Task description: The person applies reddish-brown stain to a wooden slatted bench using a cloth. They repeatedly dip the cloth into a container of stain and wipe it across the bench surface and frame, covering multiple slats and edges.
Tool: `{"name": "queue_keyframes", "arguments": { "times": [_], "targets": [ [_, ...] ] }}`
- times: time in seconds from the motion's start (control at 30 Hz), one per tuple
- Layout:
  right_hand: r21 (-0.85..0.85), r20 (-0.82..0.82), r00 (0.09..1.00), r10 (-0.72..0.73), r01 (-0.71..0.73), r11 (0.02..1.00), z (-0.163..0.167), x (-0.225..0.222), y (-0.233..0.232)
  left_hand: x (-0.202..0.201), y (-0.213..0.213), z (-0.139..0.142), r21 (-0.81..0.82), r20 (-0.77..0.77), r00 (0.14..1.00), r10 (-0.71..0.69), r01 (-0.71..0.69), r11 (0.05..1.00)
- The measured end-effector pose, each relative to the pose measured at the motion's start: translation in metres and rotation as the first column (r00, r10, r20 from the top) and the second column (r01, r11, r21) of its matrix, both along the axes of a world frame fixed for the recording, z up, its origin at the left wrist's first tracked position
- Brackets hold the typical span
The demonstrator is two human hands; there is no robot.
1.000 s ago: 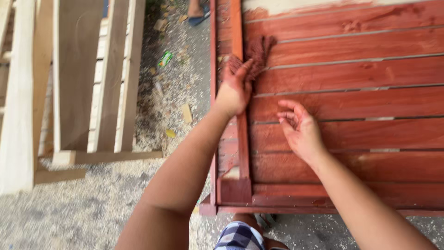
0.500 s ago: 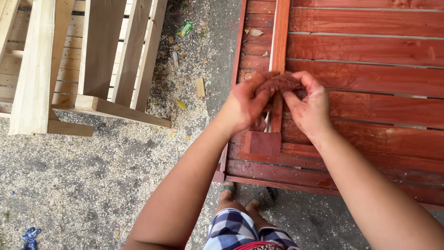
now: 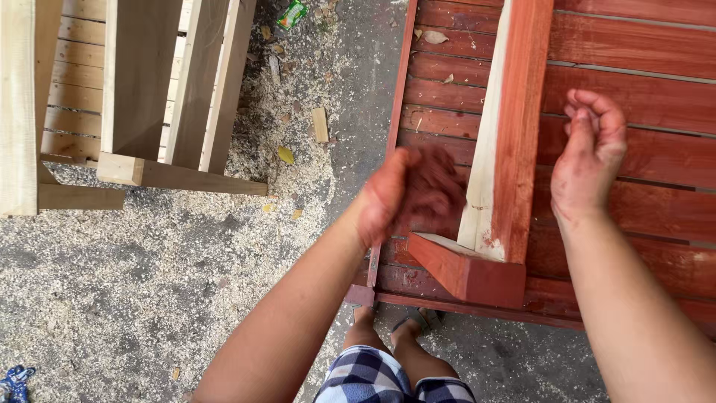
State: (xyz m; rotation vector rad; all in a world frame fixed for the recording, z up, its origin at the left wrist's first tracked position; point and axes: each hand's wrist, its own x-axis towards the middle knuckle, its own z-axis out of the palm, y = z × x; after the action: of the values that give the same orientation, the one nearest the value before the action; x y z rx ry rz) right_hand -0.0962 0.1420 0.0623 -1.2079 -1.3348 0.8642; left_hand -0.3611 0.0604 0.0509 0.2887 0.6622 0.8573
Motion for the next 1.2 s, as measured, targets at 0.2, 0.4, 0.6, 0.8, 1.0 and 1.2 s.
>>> {"name": "queue_keyframes", "arguments": {
  "times": [0.2, 0.4, 0.6, 0.8, 1.0, 1.2],
  "targets": [
    [0.141, 0.799, 0.582, -0.150, 0.062, 0.988, -0.057, 0.026, 0.009, 0.118, -0.035, -0.072, -0.015, -0.912, 0.255, -0.322, 0.763, 0.646],
    [0.097, 0.777, 0.618, -0.116, 0.064, 0.993, -0.061, 0.027, 0.014, 0.146, -0.008, -0.187, 0.011, -0.861, 0.324, -0.392, 0.783, 0.622],
    [0.088, 0.774, 0.623, -0.112, 0.069, 0.994, -0.054, 0.024, 0.009, 0.135, -0.010, -0.192, 0.128, -0.861, 0.409, -0.301, 0.747, 0.652],
    [0.111, 0.775, 0.621, -0.119, 0.051, 0.992, -0.052, 0.021, 0.010, 0.108, -0.020, -0.072, 0.024, -0.904, 0.289, -0.316, 0.771, 0.636],
    [0.043, 0.755, 0.649, -0.090, 0.088, 0.995, -0.044, 0.013, 0.006, 0.131, -0.009, -0.099, -0.136, -0.943, 0.025, -0.331, 0.882, 0.452],
    [-0.014, 0.738, 0.671, -0.067, 0.115, 0.993, -0.038, 0.004, 0.007, 0.125, 0.004, -0.169, -0.148, -0.932, 0.057, -0.358, 0.842, 0.519]
  ]
}}
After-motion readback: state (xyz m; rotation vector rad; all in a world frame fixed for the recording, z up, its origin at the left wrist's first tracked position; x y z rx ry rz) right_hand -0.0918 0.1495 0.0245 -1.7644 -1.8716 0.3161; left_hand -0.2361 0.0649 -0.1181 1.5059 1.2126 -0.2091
